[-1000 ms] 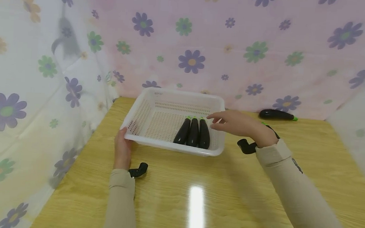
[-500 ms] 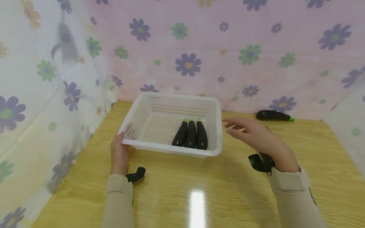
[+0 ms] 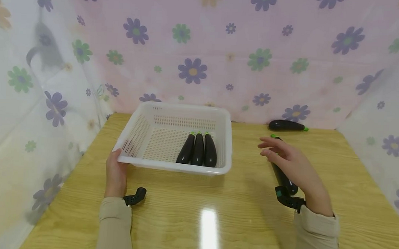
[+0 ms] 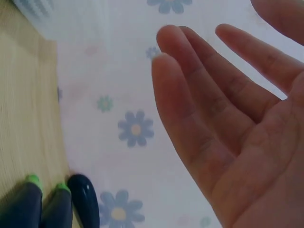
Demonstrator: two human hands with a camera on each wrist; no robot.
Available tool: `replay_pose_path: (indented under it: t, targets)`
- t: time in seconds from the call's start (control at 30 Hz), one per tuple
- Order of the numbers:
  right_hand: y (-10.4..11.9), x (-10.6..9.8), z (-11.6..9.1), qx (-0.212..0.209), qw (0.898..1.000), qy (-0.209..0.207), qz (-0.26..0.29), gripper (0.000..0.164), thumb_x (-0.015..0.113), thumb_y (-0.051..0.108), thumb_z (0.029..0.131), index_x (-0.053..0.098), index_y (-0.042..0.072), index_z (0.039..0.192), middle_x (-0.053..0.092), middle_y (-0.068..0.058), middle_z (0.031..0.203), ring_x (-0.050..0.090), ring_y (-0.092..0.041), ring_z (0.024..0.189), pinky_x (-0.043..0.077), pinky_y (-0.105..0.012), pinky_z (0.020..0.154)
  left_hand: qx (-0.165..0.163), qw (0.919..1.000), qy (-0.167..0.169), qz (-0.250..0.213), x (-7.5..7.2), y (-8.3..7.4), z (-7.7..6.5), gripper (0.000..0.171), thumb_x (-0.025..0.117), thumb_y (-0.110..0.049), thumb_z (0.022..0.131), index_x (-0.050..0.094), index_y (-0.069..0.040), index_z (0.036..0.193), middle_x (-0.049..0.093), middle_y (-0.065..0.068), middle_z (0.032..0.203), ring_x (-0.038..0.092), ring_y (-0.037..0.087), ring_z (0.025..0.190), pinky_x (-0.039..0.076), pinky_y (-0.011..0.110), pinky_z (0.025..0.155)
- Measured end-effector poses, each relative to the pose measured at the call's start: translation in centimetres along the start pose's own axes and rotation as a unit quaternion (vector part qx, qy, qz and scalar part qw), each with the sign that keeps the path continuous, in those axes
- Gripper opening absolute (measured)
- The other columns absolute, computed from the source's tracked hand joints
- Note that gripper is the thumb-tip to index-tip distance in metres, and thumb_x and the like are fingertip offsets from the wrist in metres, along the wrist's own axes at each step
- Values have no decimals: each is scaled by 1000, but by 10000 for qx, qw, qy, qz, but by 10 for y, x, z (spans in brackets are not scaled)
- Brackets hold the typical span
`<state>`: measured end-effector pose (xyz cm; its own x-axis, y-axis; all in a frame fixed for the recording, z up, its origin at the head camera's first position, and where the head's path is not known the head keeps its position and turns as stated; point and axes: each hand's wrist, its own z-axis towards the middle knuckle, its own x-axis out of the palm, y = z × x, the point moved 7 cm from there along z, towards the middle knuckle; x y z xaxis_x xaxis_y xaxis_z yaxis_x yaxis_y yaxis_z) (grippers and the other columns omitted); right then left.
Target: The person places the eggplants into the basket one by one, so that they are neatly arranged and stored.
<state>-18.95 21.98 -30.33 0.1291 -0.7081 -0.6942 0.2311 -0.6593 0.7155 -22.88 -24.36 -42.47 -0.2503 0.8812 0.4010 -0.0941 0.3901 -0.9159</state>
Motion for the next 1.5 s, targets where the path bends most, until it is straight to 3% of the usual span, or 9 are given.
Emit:
replay_pose_path:
  t: [0.1,0.2,0.43,0.63,0.93,1.2,1.5]
  targets:
    - [-9,-9,-5,102,9998,-124,97,40,44,36,92,38,34,132,51,7,122,53,-3,99,44,-18,79,-42,10000,-27,-35,-1,-1,0,42,36,-24,94,41,-9,132,39,6,134,37,17,121,26,28,100]
    - [-17,-19,-9,328,9990,-308,-60,40,43,38,92,38,35,132,51,6,121,54,-2,95,45,-20,76,-63,9999,-52,-98,-1,-1,-1,42,36,-23,93,40,-9,133,38,5,134,36,17,121,27,27,99]
    - [-27,-30,-9,617,9957,-341,-607,45,41,44,91,35,33,135,51,1,122,55,-19,97,45,-39,74,-80,9997,-100,-218,-4,-3,-4,42,35,-19,93,39,-9,133,37,6,135,35,18,121,26,29,98]
    - [-40,-35,-7,888,9927,-182,-800,55,40,50,89,33,25,137,48,-7,124,51,-29,103,42,-48,76,-122,9996,-79,-237,-2,-2,0,42,36,-21,93,39,-10,133,38,6,135,36,18,121,26,29,99]
    - [-66,-29,-1,941,9934,-193,-628,59,42,47,90,31,17,139,47,-11,126,44,-34,112,40,-51,79,-45,9986,-40,-524,-1,-3,3,46,43,-28,93,37,-5,133,36,8,135,34,17,122,24,29,102]
    - [-85,-16,4,1307,9879,448,-708,73,41,51,89,18,7,142,37,-22,131,38,-42,115,36,-55,83,-70,9993,-6,-373,-6,-5,4,46,42,-29,94,37,-7,134,36,7,136,33,17,123,24,29,102]
    - [-100,-8,-3,1520,9810,686,-995,76,38,54,89,18,2,140,35,-28,130,39,-45,113,38,-55,80,-254,9995,-29,-172,0,2,6,47,40,-33,94,39,-9,133,38,5,135,35,15,122,24,30,102]
